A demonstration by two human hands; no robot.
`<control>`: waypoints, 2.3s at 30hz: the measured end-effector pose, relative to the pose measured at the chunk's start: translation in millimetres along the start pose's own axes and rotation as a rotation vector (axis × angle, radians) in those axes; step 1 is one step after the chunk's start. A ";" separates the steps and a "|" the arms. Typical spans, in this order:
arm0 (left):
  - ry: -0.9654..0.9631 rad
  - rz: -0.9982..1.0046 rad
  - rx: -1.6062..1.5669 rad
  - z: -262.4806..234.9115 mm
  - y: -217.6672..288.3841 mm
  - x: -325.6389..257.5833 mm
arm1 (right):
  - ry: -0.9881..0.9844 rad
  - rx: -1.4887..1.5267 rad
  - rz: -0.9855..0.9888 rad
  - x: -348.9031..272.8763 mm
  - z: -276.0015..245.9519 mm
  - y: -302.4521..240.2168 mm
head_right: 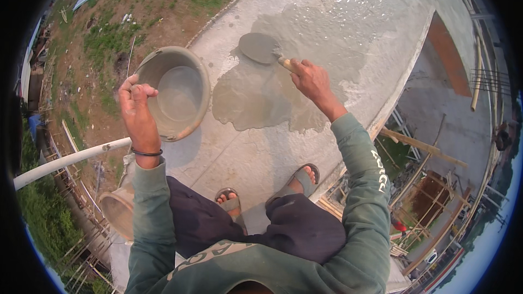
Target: The person scoops wet cement from a bucket with a trowel and spreads it onto a concrete surface, smoothing it in place. The person repeatedly refills the trowel and continues to level the surface around a vertical pipe.
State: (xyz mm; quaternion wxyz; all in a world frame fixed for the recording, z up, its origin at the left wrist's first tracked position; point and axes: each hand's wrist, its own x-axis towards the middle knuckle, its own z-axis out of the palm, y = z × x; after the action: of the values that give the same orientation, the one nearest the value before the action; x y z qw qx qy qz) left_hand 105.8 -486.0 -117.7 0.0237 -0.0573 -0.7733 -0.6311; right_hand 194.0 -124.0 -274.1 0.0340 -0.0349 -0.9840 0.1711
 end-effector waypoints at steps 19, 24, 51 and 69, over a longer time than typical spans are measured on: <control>-0.083 -0.018 0.005 29.6 -10.7 4.2 | 0.214 -0.170 0.488 -39.4 -31.3 104.2; -0.091 -0.031 -0.005 35.5 -12.4 5.6 | 0.052 -0.010 0.344 -74.7 -22.6 92.3; -0.205 -0.040 0.054 77.7 -31.1 9.1 | -0.044 -0.092 0.267 -193.1 -38.7 36.7; -0.371 -0.033 -0.026 126.5 -19.8 -13.8 | 0.172 -0.118 0.686 -253.5 -39.2 56.4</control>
State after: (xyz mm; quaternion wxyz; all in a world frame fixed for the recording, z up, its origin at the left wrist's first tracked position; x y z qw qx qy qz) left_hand 121.6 -366.8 -164.1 -0.1307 -0.1603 -0.7568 -0.6201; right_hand 452.6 -78.3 -270.3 0.0554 -0.3795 -0.9167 0.1120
